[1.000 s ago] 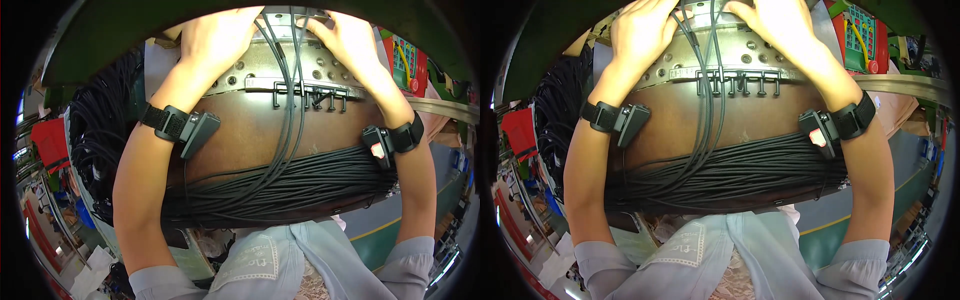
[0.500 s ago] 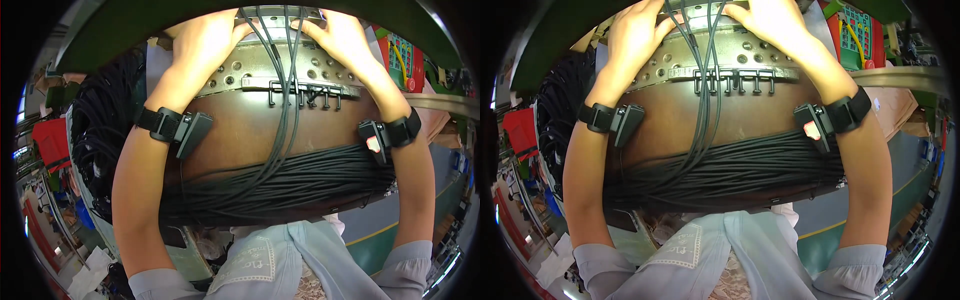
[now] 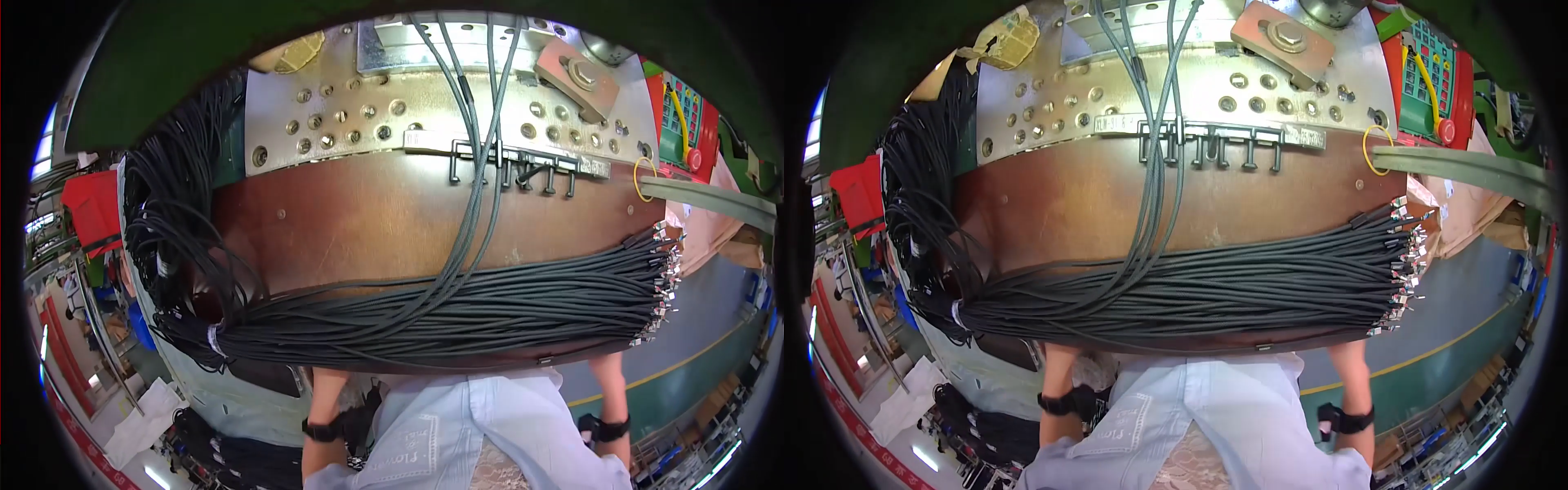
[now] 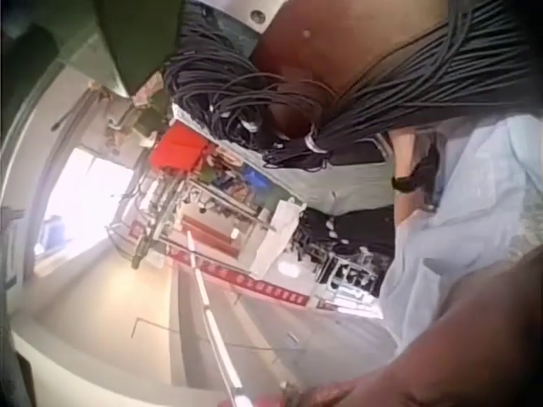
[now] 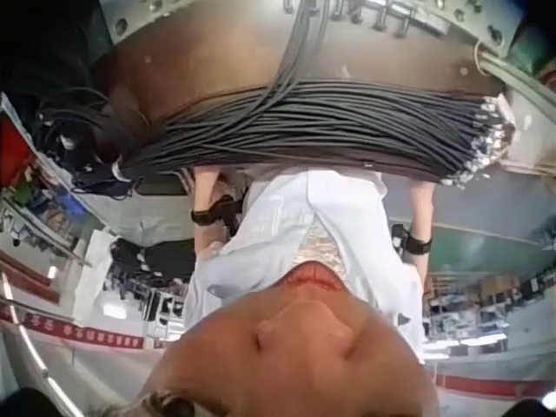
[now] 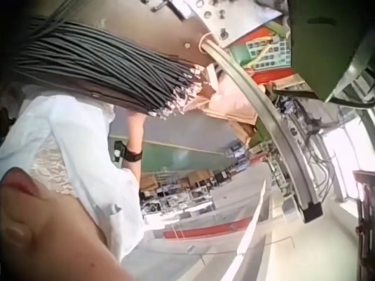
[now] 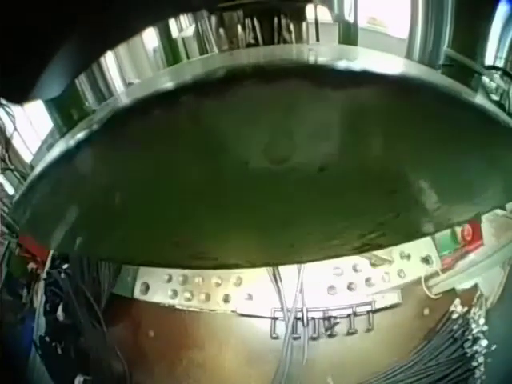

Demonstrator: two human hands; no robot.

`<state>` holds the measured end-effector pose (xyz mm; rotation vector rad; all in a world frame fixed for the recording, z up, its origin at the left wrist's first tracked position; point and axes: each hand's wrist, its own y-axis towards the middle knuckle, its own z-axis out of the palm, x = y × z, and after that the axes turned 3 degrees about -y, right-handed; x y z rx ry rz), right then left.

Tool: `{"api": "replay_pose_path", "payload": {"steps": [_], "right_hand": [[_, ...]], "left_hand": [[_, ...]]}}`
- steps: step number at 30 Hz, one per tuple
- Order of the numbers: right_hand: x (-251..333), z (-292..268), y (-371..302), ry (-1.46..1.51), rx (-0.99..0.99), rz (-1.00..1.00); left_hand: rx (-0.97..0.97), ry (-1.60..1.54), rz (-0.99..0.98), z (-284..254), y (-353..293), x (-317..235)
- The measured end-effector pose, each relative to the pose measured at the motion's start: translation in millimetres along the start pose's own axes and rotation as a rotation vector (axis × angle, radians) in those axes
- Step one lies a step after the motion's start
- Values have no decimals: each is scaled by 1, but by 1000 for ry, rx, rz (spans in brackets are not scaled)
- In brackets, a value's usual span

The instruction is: The person picks up a bundle of cables, places them on the workbench, and inserts the connectors of individual cables into a testing device. After each set is tested, they remove the cables and gather them back into a bundle before repeating the process.

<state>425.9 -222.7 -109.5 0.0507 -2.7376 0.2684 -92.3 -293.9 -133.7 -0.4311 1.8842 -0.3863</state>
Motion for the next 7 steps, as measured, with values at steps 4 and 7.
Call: {"api": "replay_pose_path", "payload": {"steps": [4,7], "right_hand": [[-120,108,-51,422,131,158],[-132,120,-60,259,-9,-6]], "left_hand": [[-246,-728,-204,9,-2,52],[8,6,-461,-3,2,25]]}}
